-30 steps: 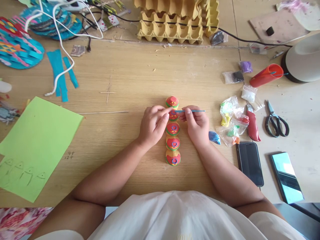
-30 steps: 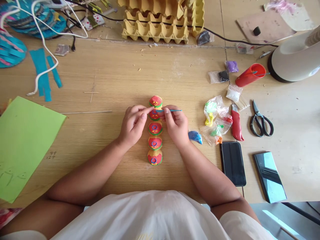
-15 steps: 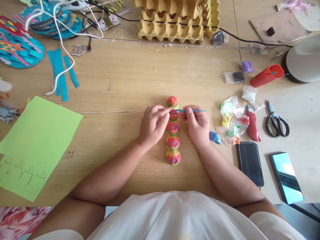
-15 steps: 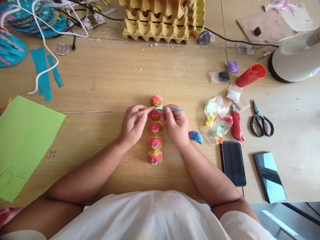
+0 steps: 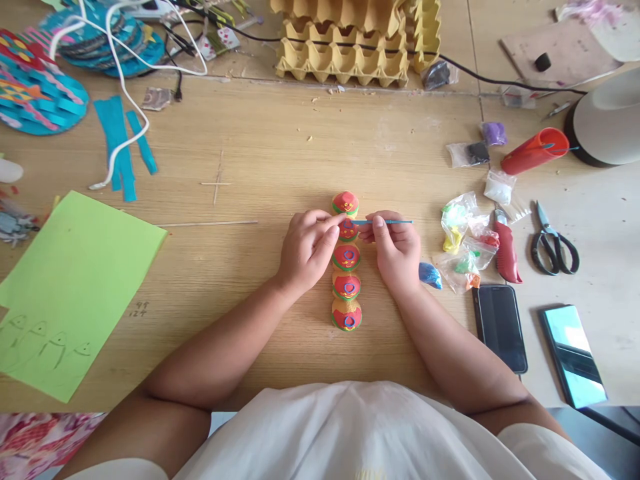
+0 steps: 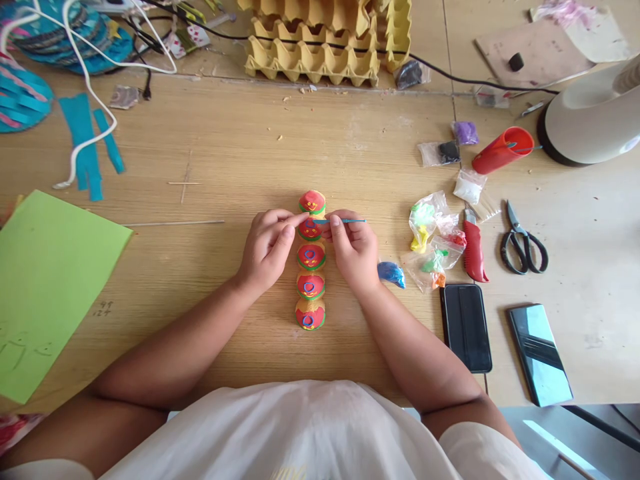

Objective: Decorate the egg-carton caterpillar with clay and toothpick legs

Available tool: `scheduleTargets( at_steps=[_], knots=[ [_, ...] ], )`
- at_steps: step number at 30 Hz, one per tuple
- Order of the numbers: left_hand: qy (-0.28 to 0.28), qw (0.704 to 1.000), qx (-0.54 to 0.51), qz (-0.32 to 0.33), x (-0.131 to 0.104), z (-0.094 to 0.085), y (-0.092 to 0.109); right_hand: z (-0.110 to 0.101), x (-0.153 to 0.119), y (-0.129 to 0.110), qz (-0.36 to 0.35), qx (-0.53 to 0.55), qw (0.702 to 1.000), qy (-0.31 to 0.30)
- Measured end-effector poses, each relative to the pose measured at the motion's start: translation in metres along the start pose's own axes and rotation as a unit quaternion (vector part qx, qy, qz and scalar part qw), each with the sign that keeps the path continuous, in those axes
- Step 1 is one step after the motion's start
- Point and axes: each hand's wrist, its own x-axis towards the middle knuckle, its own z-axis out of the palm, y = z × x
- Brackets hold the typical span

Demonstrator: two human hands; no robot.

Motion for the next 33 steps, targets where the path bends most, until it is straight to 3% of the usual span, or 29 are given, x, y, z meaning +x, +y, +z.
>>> scheduleTargets(
  at_steps=[33],
  knots=[
    [-0.005,1.0,-0.001,-0.005,0.0,-0.0002,0.0003,0.0001,0.0002,0.0003,0.021,-0.01,1.0,0.019]
  ],
)
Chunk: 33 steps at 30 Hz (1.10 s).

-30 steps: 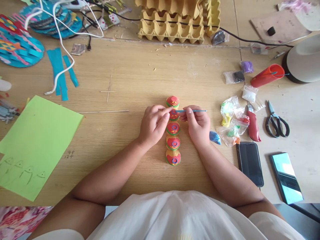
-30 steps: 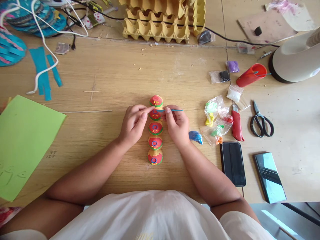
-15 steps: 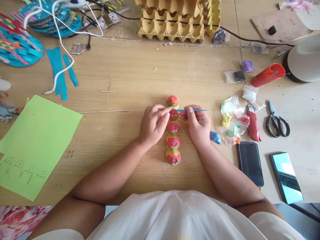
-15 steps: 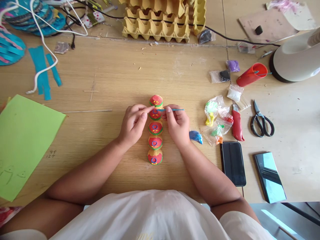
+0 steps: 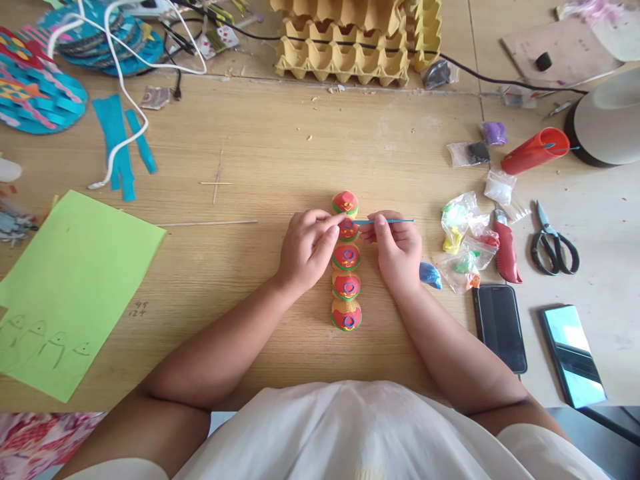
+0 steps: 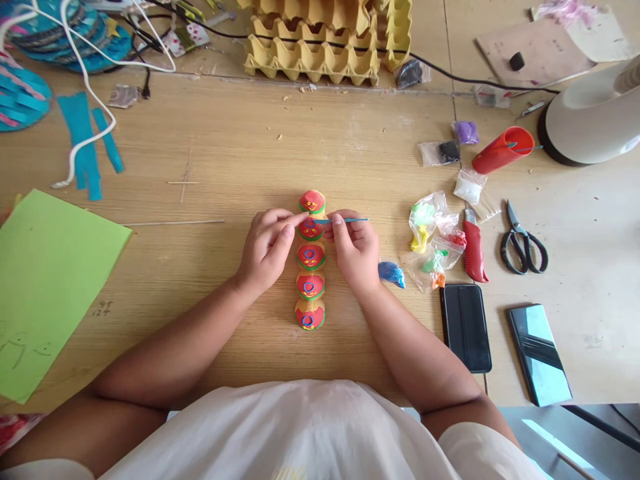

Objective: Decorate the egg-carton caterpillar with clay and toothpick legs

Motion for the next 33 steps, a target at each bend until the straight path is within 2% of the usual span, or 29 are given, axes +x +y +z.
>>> scheduleTargets(
  at_steps=[13,24,33],
  knots=[
    [-0.004,1.0,0.007,-0.005,0.0,-0.0002,-0.0001,-0.0002,0.0,-0.0001,-0.001,-0.011,1.0,-0.004],
    [-0.001,1.0,0.003,-0.003,-0.0003,0.0008,-0.0008,0.0005,-0.0054,-0.0019,-0.042,-0.052,0.997,-0.033],
    [-0.002,1.0,0.0,-0.004,-0.0005,0.0003,-0.0003,0.0002,-0.002,-0.0016,-0.021,-0.03,0.999,-0.003]
  ],
)
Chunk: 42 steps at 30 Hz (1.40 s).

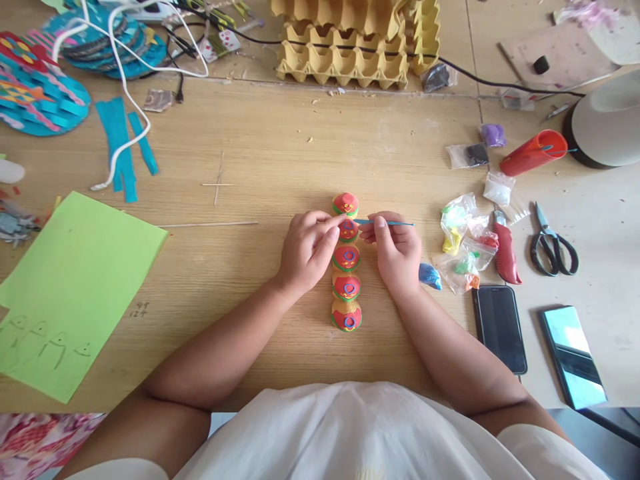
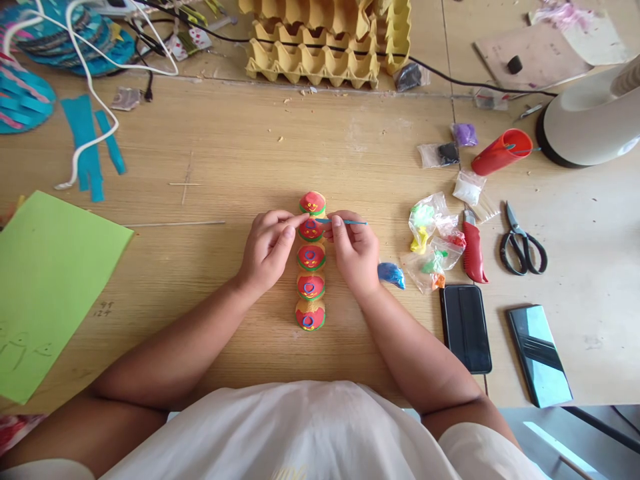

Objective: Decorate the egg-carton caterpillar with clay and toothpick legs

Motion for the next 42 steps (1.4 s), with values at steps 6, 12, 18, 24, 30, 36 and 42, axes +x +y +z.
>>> scheduleTargets(
  at_steps=[6,12,18,24,30,36,42],
  knots=[
    [0.003,1.0,0.002,0.001,0.0002,-0.0001,0.0003,0.0009,0.0003,0.0006,0.003,0.021,1.0,0.002],
    [-0.001,1.0,0.011,0.002,0.0001,0.0,-0.0005,0.001,0.0001,0.0005,0.006,0.013,1.0,0.008],
    [0.006,1.0,-0.003,0.01,-0.0005,0.0004,-0.0009,0.0005,0.0006,0.0021,0.002,0.032,0.999,0.0],
    [0.02,1.0,-0.01,0.01,-0.0006,0.001,-0.0011,-0.0002,0.0005,0.0026,-0.003,0.034,0.999,0.006],
    [0.046,0.999,-0.025,0.005,-0.0011,0.0006,0.0009,-0.0007,-0.0015,0.0013,-0.012,0.046,0.999,0.004],
    [0.038,0.999,-0.017,0.01,-0.0013,0.0015,0.0004,-0.0018,-0.0035,0.003,-0.05,-0.019,0.998,-0.033],
    [0.035,0.999,-0.013,0.01,-0.0014,0.0017,-0.0006,-0.0041,-0.0018,0.0075,-0.071,-0.054,0.995,-0.047]
  ],
)
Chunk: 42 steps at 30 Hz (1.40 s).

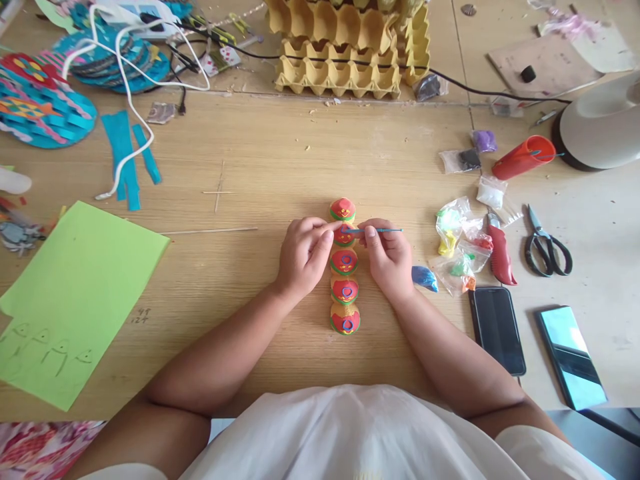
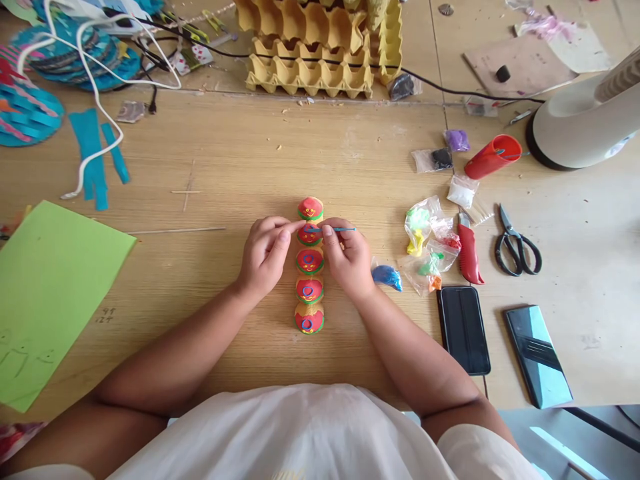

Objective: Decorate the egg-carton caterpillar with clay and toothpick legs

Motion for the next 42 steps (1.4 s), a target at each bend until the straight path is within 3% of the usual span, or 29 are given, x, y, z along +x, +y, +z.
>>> scheduleTargets(
  at_steps=[20,28,35,42],
  knots=[
    [-0.001,1.0,-0.011,0.0,0.001,0.0,0.001,-0.001,0.0,-0.001,-0.015,-0.009,1.0,-0.017],
    [0.034,0.999,-0.001,-0.002,-0.001,-0.001,0.003,0.0,0.0,-0.003,-0.008,0.012,1.0,0.009],
    [0.02,0.994,0.094,0.051,-0.007,-0.006,0.009,0.001,0.003,-0.005,0.009,0.038,0.998,0.047],
    [0.003,0.988,0.128,0.091,-0.012,-0.01,0.014,0.002,0.002,-0.005,0.009,0.036,0.999,0.011]
  ],
)
